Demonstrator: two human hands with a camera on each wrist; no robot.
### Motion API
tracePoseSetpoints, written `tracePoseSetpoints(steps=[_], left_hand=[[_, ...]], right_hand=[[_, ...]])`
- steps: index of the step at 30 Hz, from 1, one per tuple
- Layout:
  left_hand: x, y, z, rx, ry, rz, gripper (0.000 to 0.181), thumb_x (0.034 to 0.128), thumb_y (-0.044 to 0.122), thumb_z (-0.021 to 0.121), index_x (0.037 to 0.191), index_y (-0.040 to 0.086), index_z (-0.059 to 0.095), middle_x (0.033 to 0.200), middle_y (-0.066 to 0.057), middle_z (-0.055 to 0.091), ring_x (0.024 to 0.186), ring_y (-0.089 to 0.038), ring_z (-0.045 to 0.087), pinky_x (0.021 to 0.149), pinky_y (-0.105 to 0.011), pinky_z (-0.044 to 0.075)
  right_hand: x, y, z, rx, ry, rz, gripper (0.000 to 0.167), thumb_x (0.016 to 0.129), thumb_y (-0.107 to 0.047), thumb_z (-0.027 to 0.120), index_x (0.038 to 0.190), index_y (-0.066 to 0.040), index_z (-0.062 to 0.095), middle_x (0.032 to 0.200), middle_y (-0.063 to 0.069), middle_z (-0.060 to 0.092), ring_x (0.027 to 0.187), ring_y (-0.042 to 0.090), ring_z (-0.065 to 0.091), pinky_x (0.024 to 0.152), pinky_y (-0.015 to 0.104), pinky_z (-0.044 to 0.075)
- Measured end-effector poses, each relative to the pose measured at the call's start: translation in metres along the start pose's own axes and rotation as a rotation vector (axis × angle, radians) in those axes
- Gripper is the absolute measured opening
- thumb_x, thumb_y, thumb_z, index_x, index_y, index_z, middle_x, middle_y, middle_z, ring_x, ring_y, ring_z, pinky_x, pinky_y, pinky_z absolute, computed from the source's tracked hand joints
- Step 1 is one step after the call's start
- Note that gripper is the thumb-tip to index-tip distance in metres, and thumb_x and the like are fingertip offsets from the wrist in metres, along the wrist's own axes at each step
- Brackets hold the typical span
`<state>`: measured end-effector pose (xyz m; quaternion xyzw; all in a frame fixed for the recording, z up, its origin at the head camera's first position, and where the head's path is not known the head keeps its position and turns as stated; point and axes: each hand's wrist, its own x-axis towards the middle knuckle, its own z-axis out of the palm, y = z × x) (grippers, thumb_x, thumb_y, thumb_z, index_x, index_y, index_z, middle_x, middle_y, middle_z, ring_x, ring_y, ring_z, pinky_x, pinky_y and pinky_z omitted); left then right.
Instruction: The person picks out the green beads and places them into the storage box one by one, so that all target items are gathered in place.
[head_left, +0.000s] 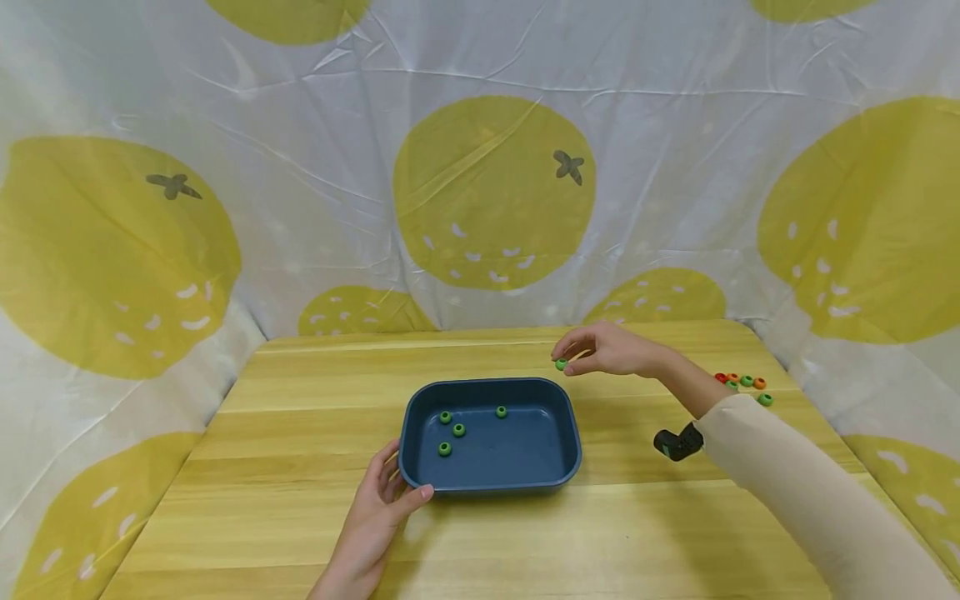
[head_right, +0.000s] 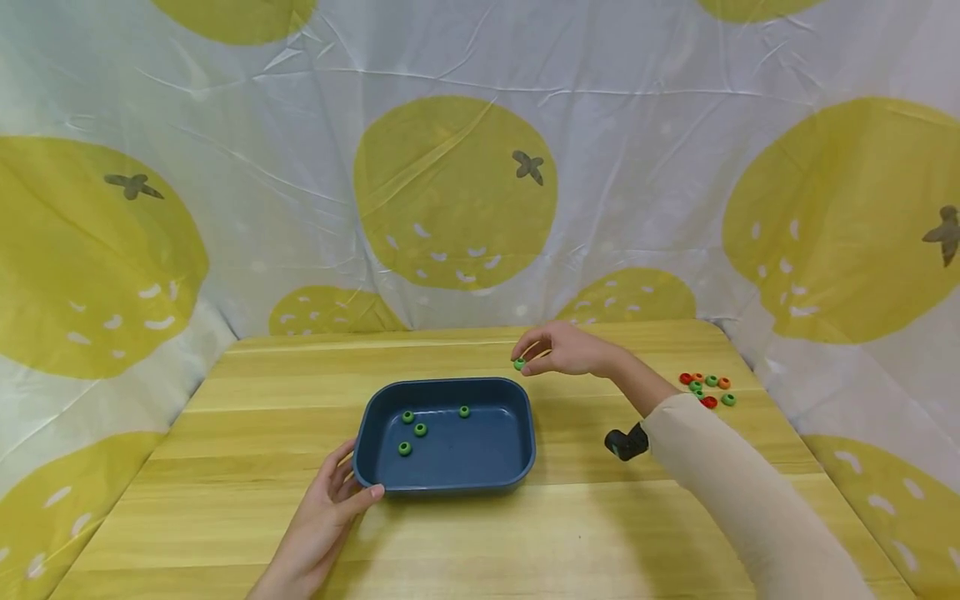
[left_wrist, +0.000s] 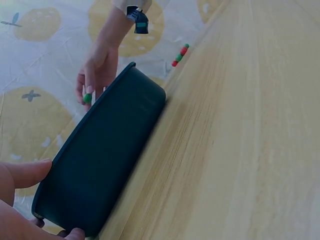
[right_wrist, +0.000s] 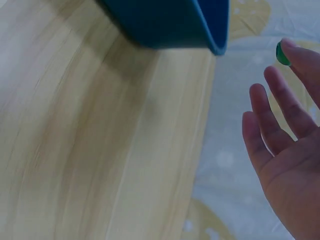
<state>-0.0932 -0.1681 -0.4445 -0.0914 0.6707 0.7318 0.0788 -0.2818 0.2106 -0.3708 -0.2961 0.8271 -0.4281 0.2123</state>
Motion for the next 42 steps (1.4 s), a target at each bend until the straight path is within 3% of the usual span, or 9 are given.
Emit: tracePoseSetpoints(steps=[17,25,34,42], left_hand=[[0.001,0.001,-0.004,0.012,0.005,0.002,0.09,0.0895,-0.002,0.077,0.161,0.009,0.024,0.163,-0.02,0.03,0.148,-0.04,0.031,0.112,-0.047,0.039],[0.001,-0.001,-0.004,0.015,0.002,0.003,0.089,0.0898,-0.002,0.077,0.161,0.009,0.025,0.163,-0.019,0.03,0.147,-0.04,0.032,0.112,-0.047,0.039],[0.002,-0.001,-0.004,0.024,0.003,-0.005,0.089,0.0902,-0.002,0.077,0.161,0.009,0.025,0.163,-0.02,0.031,0.148,-0.04,0.031,0.113,-0.05,0.036],[0.004,-0.002,-0.004,0.024,0.002,-0.012,0.088,0.0905,-0.001,0.077,0.162,0.009,0.025,0.163,-0.02,0.03,0.148,-0.041,0.031,0.115,-0.053,0.035]], right_hand=[[0.056,-0.033,0.032,-0.039,-0.126,-0.114,0.021,0.099,-0.014,0.072,0.12,-0.011,0.073,0.122,0.004,0.068,0.119,0.022,0.064,0.093,0.037,0.055],[0.077,-0.045,0.051,-0.031,-0.181,-0.174,0.026,0.098,-0.011,0.072,0.122,-0.001,0.071,0.124,0.01,0.068,0.119,0.022,0.064,0.098,0.035,0.053],[0.095,-0.055,0.07,-0.032,-0.226,-0.247,0.024,0.097,-0.008,0.073,0.119,0.001,0.072,0.119,0.01,0.07,0.114,0.021,0.067,0.094,0.033,0.055],[0.102,-0.056,0.076,-0.028,-0.25,-0.253,0.027,0.096,-0.005,0.073,0.121,0.005,0.07,0.124,0.017,0.068,0.117,0.024,0.066,0.095,0.031,0.054]])
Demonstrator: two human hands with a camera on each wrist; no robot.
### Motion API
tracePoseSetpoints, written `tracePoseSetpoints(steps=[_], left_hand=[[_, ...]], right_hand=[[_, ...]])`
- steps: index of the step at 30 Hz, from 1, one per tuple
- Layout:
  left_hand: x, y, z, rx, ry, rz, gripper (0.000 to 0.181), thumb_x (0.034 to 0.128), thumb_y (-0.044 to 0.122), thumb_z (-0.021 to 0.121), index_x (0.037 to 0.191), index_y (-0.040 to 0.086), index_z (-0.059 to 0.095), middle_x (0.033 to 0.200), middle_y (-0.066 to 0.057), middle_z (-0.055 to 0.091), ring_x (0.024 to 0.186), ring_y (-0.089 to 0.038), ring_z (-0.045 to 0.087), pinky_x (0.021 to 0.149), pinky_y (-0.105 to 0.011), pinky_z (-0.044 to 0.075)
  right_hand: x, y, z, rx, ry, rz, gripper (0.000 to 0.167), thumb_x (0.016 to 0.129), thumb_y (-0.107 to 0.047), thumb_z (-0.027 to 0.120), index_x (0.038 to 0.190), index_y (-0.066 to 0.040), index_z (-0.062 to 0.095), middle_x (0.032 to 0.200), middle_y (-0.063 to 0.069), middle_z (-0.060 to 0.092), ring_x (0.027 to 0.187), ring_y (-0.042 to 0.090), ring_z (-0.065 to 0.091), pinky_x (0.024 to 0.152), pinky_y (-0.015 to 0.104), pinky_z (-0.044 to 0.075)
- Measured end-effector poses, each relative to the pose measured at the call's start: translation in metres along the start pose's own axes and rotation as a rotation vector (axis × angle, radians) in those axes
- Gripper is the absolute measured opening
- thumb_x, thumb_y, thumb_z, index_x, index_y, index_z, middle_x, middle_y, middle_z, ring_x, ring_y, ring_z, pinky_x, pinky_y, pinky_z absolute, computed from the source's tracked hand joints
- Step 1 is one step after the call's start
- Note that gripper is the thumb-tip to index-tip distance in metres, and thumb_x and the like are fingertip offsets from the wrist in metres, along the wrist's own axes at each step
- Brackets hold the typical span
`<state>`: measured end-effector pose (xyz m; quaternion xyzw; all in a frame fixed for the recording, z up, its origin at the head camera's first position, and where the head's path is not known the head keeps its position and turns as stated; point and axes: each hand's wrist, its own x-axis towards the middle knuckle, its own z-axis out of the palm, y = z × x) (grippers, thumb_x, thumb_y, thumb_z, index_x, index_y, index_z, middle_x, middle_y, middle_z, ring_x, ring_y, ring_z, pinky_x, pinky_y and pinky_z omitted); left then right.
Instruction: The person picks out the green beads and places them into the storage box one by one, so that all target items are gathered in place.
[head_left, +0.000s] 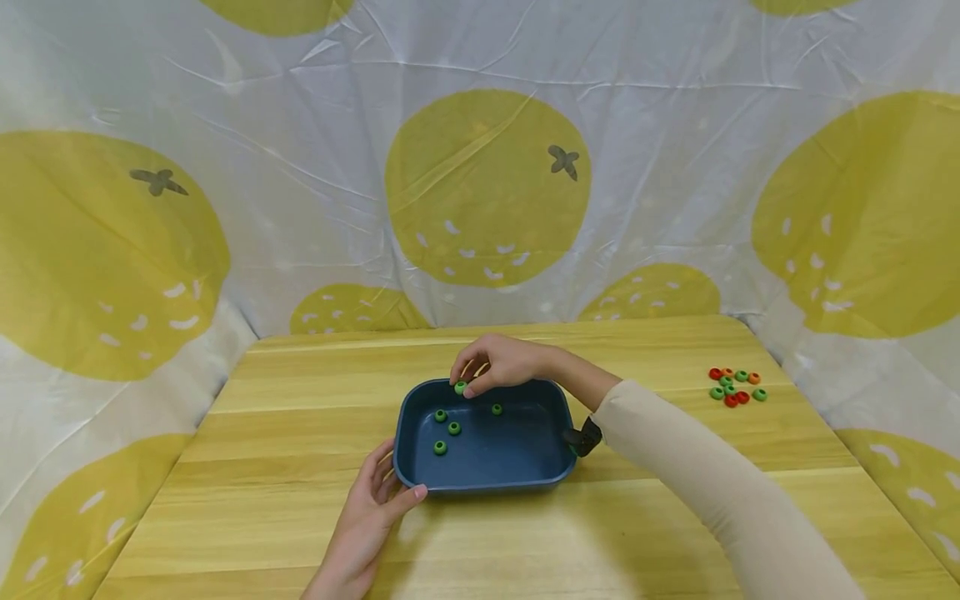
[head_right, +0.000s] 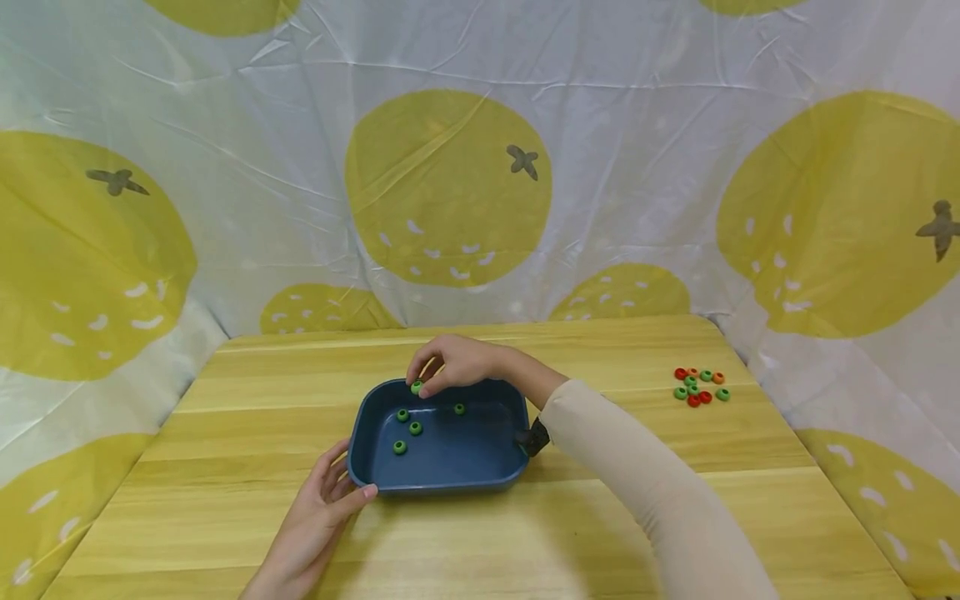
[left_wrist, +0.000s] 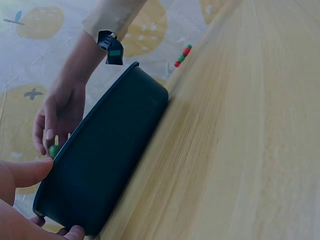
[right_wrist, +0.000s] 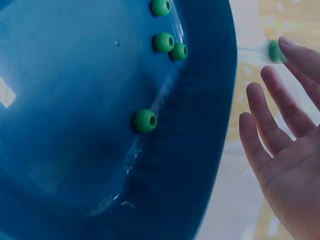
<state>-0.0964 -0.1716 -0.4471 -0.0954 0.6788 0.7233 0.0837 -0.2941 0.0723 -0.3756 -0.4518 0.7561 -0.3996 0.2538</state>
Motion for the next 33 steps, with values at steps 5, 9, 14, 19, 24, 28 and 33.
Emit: tracePoseSetpoints(steps=[5,9,14,19,24,28,33], left_hand=[[0.0,0.0,0.0,0.001,0.005,-0.001,0.088,0.0904,-0.002,0.077,0.161,0.009,0.025,0.163,-0.02,0.031,0.148,-0.04,0.031,0.115,-0.053,0.034],[0.0,0.0,0.0,0.0,0.003,0.003,0.088,0.0904,-0.002,0.077,0.161,0.01,0.026,0.162,-0.02,0.031,0.148,-0.039,0.031,0.114,-0.05,0.036],[0.0,-0.001,0.0,-0.003,0.0,0.005,0.087,0.0906,-0.002,0.077,0.161,0.009,0.026,0.162,-0.019,0.031,0.148,-0.039,0.032,0.113,-0.047,0.038],[0.0,-0.001,0.0,-0.009,-0.002,0.003,0.088,0.0903,-0.002,0.077,0.161,0.009,0.026,0.162,-0.02,0.031,0.148,-0.039,0.031,0.114,-0.049,0.036],[0.0,-0.001,0.0,-0.007,0.001,0.0,0.089,0.0901,-0.002,0.077,0.161,0.009,0.025,0.163,-0.02,0.03,0.148,-0.04,0.03,0.115,-0.052,0.035],[0.0,0.0,0.0,-0.004,0.002,-0.003,0.089,0.0903,-0.003,0.076,0.162,0.009,0.024,0.163,-0.02,0.029,0.148,-0.041,0.03,0.115,-0.054,0.034],[0.0,0.0,0.0,0.0,-0.009,0.004,0.089,0.0906,-0.002,0.076,0.162,0.008,0.023,0.163,-0.021,0.029,0.148,-0.041,0.029,0.115,-0.05,0.035]], right_hand=[[-0.003,0.002,-0.002,0.008,0.0,-0.006,0.027,0.096,-0.004,0.071,0.122,0.006,0.069,0.127,0.024,0.065,0.121,0.037,0.063,0.095,0.032,0.054],[-0.008,0.003,-0.004,0.021,0.004,0.006,0.027,0.097,-0.004,0.071,0.122,0.007,0.069,0.127,0.026,0.064,0.122,0.042,0.062,0.095,0.033,0.054],[-0.017,0.004,-0.008,0.033,0.028,0.044,0.028,0.097,-0.004,0.071,0.123,0.007,0.068,0.128,0.024,0.064,0.122,0.04,0.062,0.095,0.034,0.054],[-0.028,0.008,-0.012,0.048,0.041,0.067,0.029,0.097,-0.003,0.07,0.124,0.007,0.068,0.129,0.023,0.064,0.123,0.04,0.062,0.096,0.035,0.054],[-0.043,0.008,-0.018,0.035,0.067,0.104,0.028,0.098,-0.007,0.071,0.124,0.002,0.069,0.129,0.016,0.065,0.123,0.034,0.062,0.097,0.036,0.054],[-0.057,0.008,-0.024,0.032,0.09,0.14,0.028,0.099,-0.009,0.071,0.125,0.0,0.07,0.131,0.014,0.064,0.124,0.031,0.061,0.097,0.038,0.053],[-0.075,0.012,-0.032,0.041,0.129,0.173,0.025,0.099,-0.012,0.072,0.123,-0.007,0.071,0.13,0.01,0.064,0.126,0.035,0.06,0.094,0.039,0.055]])
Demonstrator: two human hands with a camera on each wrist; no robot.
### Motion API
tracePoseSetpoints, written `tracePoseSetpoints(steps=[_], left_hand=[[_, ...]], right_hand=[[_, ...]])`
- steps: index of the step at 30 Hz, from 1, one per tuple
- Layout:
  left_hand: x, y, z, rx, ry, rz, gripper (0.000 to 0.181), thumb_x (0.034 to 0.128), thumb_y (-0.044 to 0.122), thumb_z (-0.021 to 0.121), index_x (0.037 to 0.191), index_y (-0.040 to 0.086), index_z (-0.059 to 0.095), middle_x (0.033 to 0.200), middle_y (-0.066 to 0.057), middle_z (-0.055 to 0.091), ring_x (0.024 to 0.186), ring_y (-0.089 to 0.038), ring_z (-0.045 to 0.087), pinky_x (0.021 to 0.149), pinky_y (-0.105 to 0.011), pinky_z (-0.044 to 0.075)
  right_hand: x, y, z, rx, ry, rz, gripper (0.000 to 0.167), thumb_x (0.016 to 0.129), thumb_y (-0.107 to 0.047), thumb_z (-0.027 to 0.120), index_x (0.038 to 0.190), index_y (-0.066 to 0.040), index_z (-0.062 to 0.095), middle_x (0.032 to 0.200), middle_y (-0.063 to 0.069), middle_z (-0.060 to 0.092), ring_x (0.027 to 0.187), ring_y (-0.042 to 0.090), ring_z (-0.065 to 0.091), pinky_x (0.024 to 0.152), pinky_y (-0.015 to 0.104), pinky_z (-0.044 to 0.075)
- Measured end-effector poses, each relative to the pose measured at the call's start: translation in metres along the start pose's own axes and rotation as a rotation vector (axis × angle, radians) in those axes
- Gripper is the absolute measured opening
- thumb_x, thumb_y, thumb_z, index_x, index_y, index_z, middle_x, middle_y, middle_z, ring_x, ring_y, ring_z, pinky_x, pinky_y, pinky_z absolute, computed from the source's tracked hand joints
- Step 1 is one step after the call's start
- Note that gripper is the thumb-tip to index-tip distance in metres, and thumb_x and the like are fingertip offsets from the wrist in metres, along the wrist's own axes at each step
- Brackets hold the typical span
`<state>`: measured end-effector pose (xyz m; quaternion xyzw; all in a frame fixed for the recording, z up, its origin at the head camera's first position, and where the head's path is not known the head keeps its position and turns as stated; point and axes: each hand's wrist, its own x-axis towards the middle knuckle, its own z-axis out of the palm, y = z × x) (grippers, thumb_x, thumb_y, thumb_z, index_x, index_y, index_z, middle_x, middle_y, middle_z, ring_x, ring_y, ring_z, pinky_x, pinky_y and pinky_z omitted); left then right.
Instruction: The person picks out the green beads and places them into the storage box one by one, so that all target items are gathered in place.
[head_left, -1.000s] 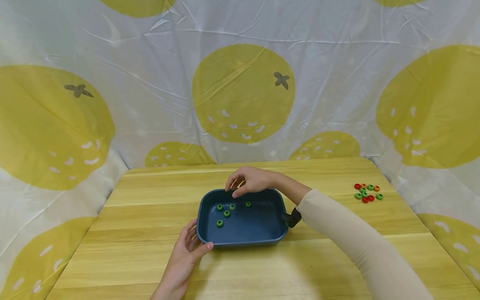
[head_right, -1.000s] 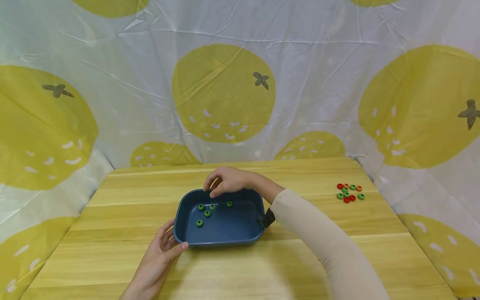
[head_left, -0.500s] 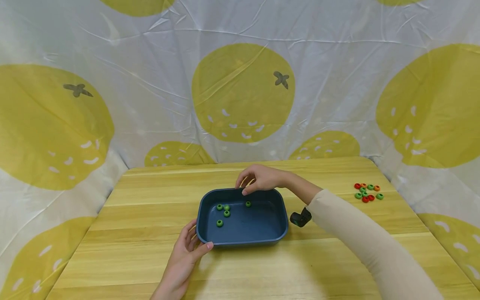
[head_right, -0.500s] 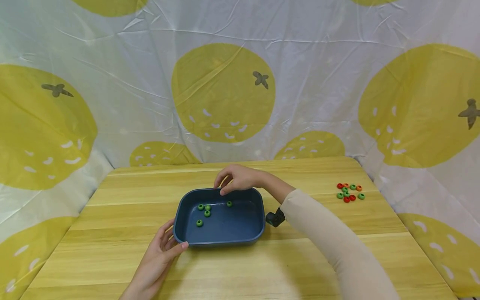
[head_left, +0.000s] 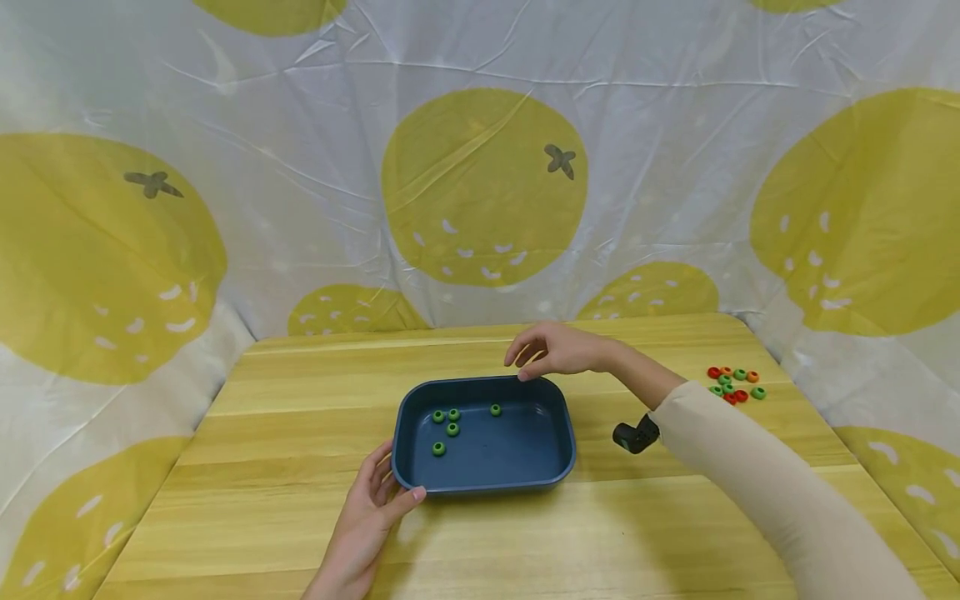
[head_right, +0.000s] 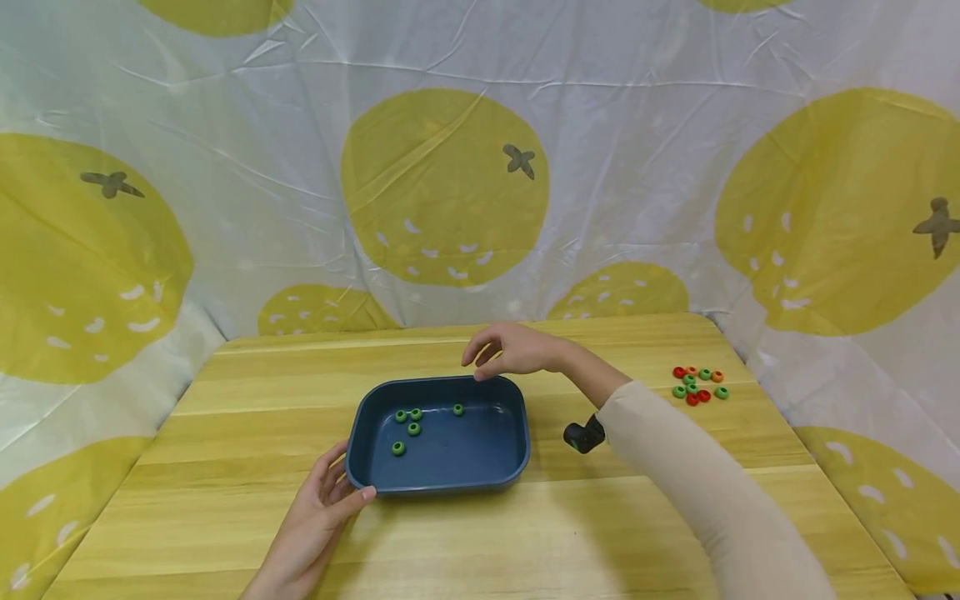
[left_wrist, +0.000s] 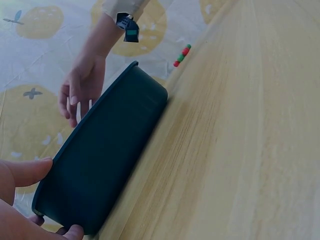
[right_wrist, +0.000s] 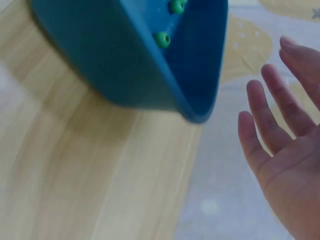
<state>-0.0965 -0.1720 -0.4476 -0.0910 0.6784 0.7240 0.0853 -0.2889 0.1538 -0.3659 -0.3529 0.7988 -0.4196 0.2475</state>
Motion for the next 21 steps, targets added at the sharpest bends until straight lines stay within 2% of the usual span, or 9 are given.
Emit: tracePoseSetpoints(steps=[4,8,18,21], left_hand=[[-0.001,-0.001,-0.001,0.0,-0.009,0.005,0.089,0.091,-0.001,0.076,0.162,0.008,0.023,0.163,-0.02,0.029,0.148,-0.04,0.03,0.111,-0.041,0.04],[-0.001,-0.002,-0.001,-0.006,-0.013,0.011,0.088,0.0911,-0.001,0.076,0.161,0.008,0.024,0.163,-0.019,0.03,0.148,-0.04,0.03,0.107,-0.035,0.042],[-0.002,-0.002,0.0,-0.007,-0.013,0.021,0.087,0.0907,-0.001,0.077,0.161,0.008,0.025,0.163,-0.02,0.03,0.148,-0.041,0.031,0.107,-0.036,0.043],[-0.001,-0.001,0.001,-0.007,-0.012,0.021,0.087,0.0906,-0.002,0.076,0.161,0.008,0.025,0.163,-0.02,0.03,0.148,-0.041,0.031,0.109,-0.039,0.041]], right_hand=[[-0.011,0.006,-0.006,0.018,0.031,0.025,0.024,0.098,-0.011,0.073,0.122,-0.009,0.072,0.131,0.011,0.063,0.129,0.042,0.056,0.095,0.04,0.055],[-0.022,0.01,-0.012,0.019,0.052,0.047,0.025,0.098,-0.011,0.073,0.123,-0.009,0.071,0.132,0.013,0.061,0.129,0.043,0.055,0.096,0.041,0.054],[-0.055,0.023,-0.031,0.0,0.133,0.106,0.03,0.098,-0.016,0.074,0.127,-0.009,0.069,0.136,0.013,0.06,0.128,0.043,0.056,0.097,0.045,0.054],[-0.067,0.03,-0.038,-0.001,0.158,0.118,0.031,0.099,-0.017,0.073,0.128,-0.007,0.068,0.138,0.016,0.058,0.128,0.042,0.057,0.097,0.047,0.053]])
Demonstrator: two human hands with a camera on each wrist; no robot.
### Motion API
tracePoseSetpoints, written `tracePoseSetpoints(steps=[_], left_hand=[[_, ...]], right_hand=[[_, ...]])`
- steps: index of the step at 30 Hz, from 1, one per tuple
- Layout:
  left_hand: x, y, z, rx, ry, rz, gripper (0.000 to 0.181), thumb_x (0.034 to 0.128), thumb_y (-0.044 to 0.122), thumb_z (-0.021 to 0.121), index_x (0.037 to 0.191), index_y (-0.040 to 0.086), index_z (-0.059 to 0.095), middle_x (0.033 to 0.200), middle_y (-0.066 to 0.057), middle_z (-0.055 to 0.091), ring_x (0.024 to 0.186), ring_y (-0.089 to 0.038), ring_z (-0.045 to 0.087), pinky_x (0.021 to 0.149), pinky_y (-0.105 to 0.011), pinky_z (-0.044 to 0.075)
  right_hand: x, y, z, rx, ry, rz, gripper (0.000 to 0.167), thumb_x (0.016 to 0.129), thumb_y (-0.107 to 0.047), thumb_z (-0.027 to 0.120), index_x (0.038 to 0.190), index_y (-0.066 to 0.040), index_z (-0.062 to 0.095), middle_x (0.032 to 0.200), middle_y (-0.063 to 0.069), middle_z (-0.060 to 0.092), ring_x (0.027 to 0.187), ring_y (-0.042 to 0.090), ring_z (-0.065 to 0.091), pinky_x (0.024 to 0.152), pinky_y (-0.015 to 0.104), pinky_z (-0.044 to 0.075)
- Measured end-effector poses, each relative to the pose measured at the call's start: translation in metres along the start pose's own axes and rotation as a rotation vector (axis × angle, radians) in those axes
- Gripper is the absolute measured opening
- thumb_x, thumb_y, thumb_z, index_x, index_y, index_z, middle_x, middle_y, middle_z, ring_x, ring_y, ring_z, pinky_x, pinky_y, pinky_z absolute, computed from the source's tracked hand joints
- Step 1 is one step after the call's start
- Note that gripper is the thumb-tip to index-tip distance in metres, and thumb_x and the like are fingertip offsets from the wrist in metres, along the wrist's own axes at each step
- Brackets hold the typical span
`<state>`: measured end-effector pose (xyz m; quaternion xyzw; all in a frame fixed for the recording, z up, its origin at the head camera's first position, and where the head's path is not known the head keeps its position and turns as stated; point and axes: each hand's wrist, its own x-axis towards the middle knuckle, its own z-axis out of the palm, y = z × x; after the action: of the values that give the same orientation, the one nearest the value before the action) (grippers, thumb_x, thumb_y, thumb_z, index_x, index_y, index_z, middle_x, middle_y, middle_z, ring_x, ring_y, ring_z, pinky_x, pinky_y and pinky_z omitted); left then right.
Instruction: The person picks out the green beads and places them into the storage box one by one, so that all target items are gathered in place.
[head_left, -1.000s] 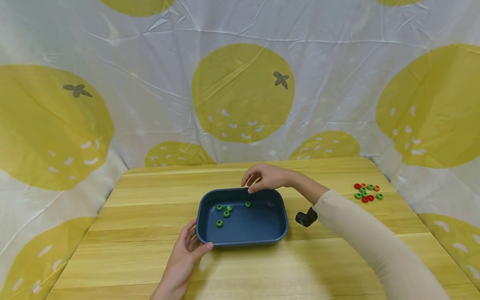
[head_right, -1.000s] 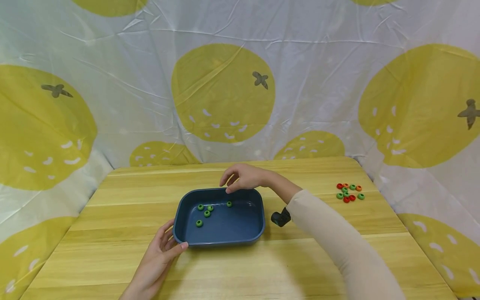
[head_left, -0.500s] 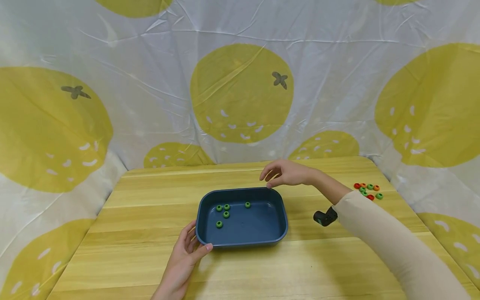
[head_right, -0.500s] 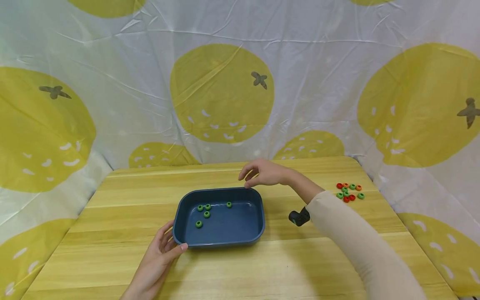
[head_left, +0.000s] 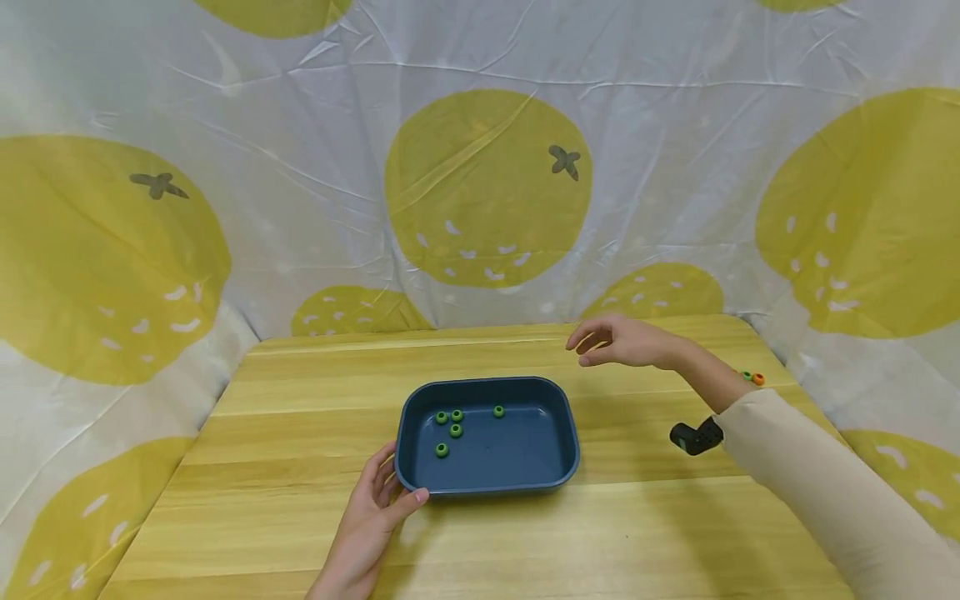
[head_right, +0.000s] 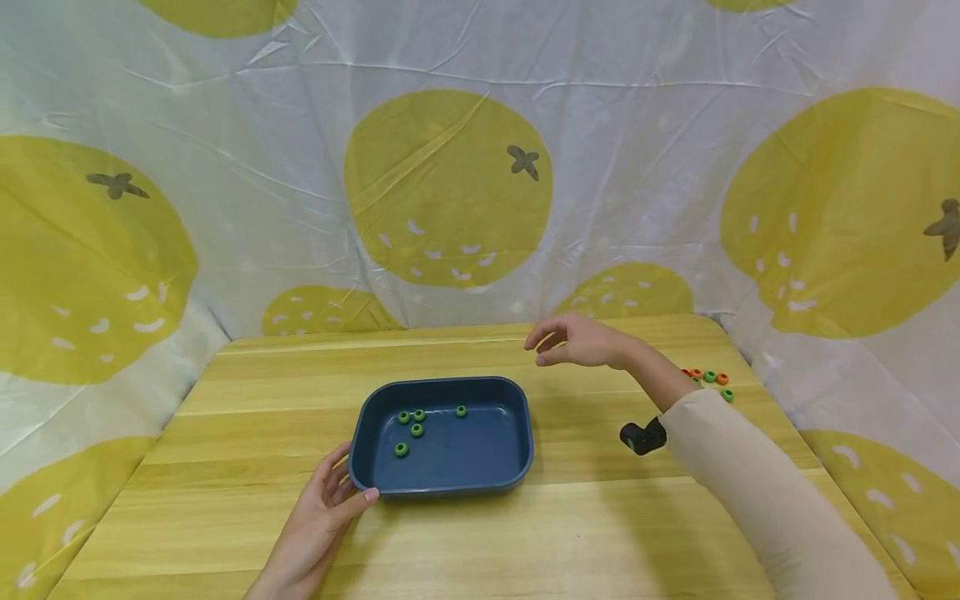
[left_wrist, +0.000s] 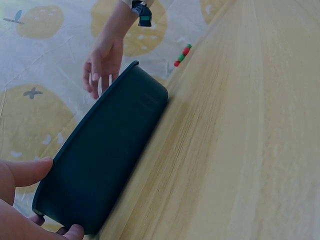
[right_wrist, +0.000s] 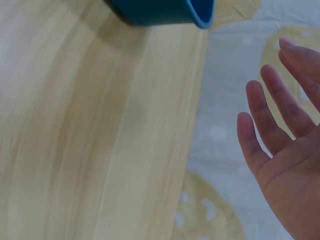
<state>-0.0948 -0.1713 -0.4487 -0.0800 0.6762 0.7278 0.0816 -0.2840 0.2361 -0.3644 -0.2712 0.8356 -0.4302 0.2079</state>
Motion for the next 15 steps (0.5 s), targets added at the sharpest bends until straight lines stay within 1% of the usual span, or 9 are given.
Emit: tracePoseSetpoints(steps=[4,7,10,12,13,15], left_hand=[[0.0,0.0,0.0,-0.008,0.004,-0.006,0.088,0.0905,-0.002,0.076,0.161,0.008,0.025,0.163,-0.02,0.03,0.148,-0.041,0.03,0.113,-0.048,0.037],[0.001,0.0,0.0,-0.013,0.01,-0.014,0.088,0.0903,-0.002,0.076,0.161,0.009,0.025,0.163,-0.021,0.029,0.148,-0.042,0.029,0.115,-0.053,0.034],[0.001,0.0,0.0,-0.016,0.016,-0.021,0.089,0.0902,-0.002,0.076,0.161,0.009,0.025,0.163,-0.021,0.029,0.149,-0.042,0.028,0.115,-0.054,0.033],[0.001,0.0,0.0,-0.015,0.018,-0.024,0.089,0.0904,-0.002,0.077,0.161,0.009,0.025,0.163,-0.021,0.028,0.149,-0.042,0.028,0.115,-0.054,0.033],[0.0,0.0,0.0,-0.015,0.019,-0.025,0.089,0.0904,-0.002,0.077,0.161,0.009,0.024,0.163,-0.021,0.028,0.149,-0.042,0.028,0.115,-0.054,0.033],[0.0,0.001,0.0,-0.016,0.02,-0.026,0.089,0.0903,-0.001,0.077,0.161,0.009,0.025,0.163,-0.021,0.028,0.149,-0.042,0.028,0.115,-0.054,0.033]], right_hand=[[-0.014,0.01,-0.01,0.002,0.035,0.018,0.031,0.1,-0.017,0.072,0.128,-0.006,0.068,0.14,0.021,0.057,0.128,0.042,0.057,0.098,0.049,0.053],[-0.024,0.015,-0.017,-0.012,0.06,0.043,0.033,0.099,-0.019,0.073,0.129,-0.006,0.067,0.139,0.021,0.057,0.125,0.039,0.06,0.098,0.05,0.052],[-0.035,0.021,-0.023,-0.034,0.09,0.058,0.033,0.1,-0.02,0.072,0.129,-0.006,0.067,0.137,0.019,0.059,0.119,0.034,0.063,0.097,0.051,0.052],[-0.042,0.025,-0.028,-0.035,0.111,0.067,0.033,0.1,-0.02,0.072,0.129,-0.005,0.066,0.136,0.018,0.06,0.117,0.033,0.064,0.098,0.051,0.052],[-0.046,0.028,-0.031,-0.031,0.123,0.068,0.033,0.1,-0.019,0.071,0.129,-0.004,0.066,0.136,0.019,0.059,0.117,0.034,0.063,0.098,0.052,0.051],[-0.055,0.033,-0.036,-0.025,0.146,0.082,0.032,0.101,-0.019,0.07,0.129,-0.003,0.066,0.135,0.018,0.06,0.119,0.034,0.062,0.099,0.05,0.051]])
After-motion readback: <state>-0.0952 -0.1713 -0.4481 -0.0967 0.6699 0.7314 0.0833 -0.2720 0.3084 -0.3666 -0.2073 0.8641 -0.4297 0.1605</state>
